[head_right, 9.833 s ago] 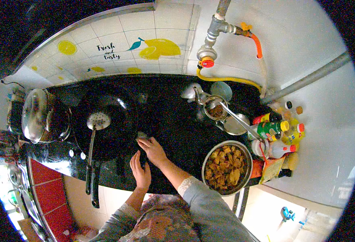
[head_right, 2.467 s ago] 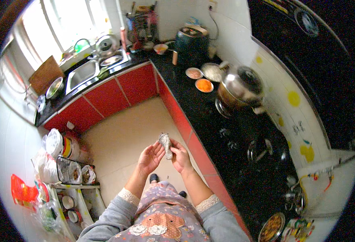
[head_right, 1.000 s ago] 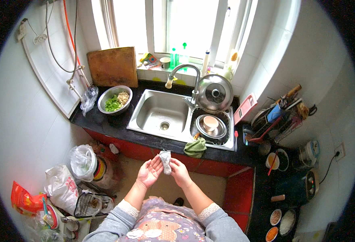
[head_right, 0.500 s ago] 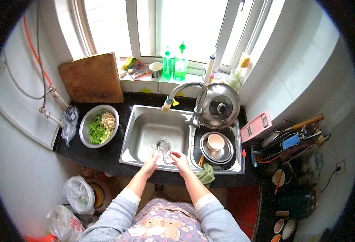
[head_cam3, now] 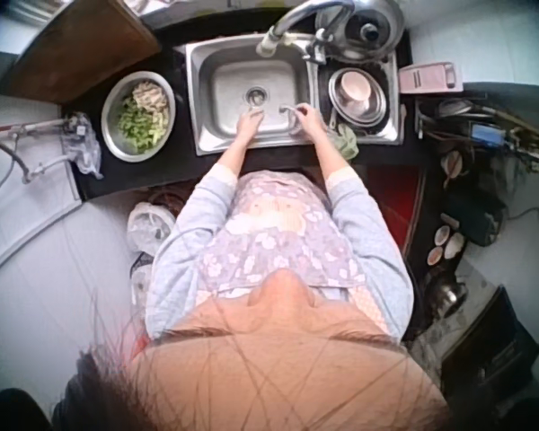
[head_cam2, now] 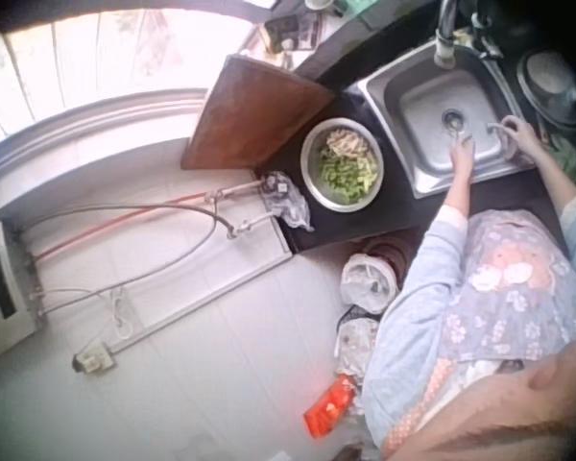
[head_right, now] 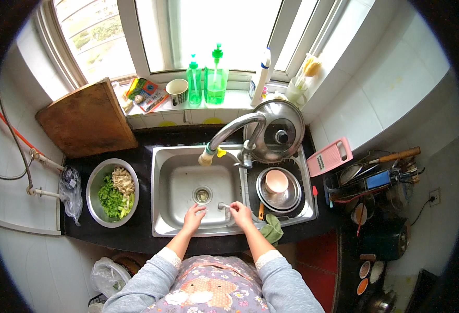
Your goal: The person wipes the kitchen countertop with a cloth, moves a bowl of vegetables to the sink, washes the cloth under running water, and continues wiping the countertop and stove area. The person also handles a bowl of cooked food and a ladle before rinsing the cloth again.
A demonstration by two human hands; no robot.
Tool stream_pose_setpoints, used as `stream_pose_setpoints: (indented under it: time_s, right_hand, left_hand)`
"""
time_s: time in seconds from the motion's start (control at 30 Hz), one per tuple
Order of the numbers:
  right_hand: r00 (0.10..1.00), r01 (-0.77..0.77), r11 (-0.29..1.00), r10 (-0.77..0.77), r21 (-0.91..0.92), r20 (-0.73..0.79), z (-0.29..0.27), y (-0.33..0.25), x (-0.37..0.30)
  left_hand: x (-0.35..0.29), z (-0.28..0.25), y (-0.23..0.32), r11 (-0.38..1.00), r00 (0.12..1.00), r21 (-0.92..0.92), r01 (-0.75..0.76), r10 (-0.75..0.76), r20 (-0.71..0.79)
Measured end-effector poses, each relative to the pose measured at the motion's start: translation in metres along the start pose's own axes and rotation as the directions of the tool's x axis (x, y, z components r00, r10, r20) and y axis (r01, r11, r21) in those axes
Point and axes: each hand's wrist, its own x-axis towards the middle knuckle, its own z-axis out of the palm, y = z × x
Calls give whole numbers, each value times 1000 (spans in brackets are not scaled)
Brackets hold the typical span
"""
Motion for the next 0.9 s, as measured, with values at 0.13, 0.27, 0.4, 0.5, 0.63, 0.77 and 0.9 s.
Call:
stream_pose_setpoints:
  time_s: [0.13, 0.27, 0.4, 0.5, 0.63, 0.77, 0.9]
  right_hand:
    - [996, -36, 953, 9, 302, 93, -21, 36, 17]
    - [931, -338, 898, 275, 282, 240, -50, 33, 16]
    - [908, -358, 849, 219, 389, 357, -56, 18, 20]
    - [890, -262, 842, 23, 471, 455, -53, -27, 24]
    - [853, -190, 856, -98, 481, 512, -46, -70, 45]
    - [871, 460, 878, -475, -129, -128, -45, -105, 62]
    - [751, 519, 758, -625, -395, -212, -49, -95, 81]
  left_hand:
    - [6, 10, -3, 996, 999, -93, 10, -7, 38]
    - [6, 12, -6, 974, 992, -222, 48, -21, 124]
    - [5, 11, 20, 936, 973, -310, 169, -108, 206]
    - [6, 8, 50, 789, 934, -515, 334, -206, 291]
    - [24, 8, 80, 326, 903, -843, 428, -122, 411]
    - [45, -6, 105, 155, 943, -936, 316, -163, 291]
    - [56, -18, 109, 68, 936, -955, 288, -230, 266]
